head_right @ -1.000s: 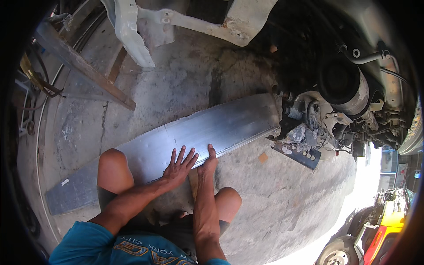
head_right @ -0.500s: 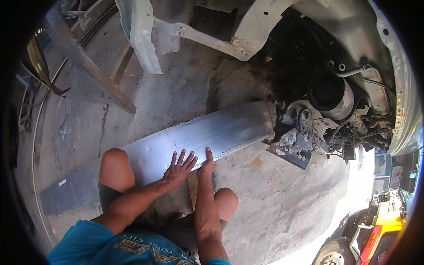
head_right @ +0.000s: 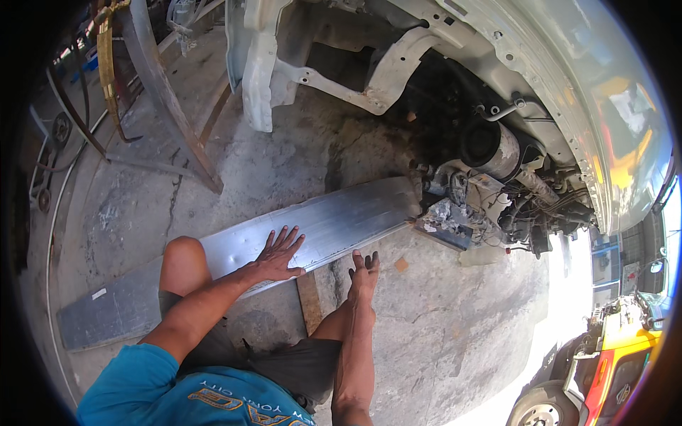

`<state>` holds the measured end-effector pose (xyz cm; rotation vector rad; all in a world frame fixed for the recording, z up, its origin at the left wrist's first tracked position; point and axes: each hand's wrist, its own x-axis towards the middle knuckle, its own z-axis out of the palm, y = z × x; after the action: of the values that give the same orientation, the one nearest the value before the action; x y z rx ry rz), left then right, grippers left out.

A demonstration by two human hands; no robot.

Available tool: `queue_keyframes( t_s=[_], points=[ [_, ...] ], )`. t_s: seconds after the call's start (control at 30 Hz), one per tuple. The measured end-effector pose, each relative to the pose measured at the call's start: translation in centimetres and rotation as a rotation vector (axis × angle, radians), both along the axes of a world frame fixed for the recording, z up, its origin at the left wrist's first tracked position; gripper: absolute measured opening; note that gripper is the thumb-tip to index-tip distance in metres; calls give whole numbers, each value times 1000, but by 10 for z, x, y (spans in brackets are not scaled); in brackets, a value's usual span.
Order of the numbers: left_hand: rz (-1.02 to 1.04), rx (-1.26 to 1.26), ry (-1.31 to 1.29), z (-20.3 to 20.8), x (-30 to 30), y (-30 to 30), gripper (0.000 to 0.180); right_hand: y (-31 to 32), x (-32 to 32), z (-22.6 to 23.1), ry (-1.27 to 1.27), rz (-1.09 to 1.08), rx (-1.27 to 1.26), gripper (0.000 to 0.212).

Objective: The person kneels to handle a long silver metal panel, aligning it against a vehicle's undercarriage. They then use a hammer and a blue hydraulic bottle jack to adjust the panel's position and apply pressure to the vehicle frame.

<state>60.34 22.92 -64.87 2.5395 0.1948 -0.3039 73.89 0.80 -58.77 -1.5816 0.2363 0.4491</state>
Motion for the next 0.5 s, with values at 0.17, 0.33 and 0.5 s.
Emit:
queue_keyframes(
  t_s=[0.17,0.33,0.5],
  points=[
    [81,-89,61,32,18,22,111,-33,-7,42,-322,96,-180,78],
    [210,-68,246,9,13,31,130,-52,-33,72,-590,290,-572,69],
    [336,-124,246,-35,-19,20,159,-63,-62,43,-710,520,-773,68]
  ],
)
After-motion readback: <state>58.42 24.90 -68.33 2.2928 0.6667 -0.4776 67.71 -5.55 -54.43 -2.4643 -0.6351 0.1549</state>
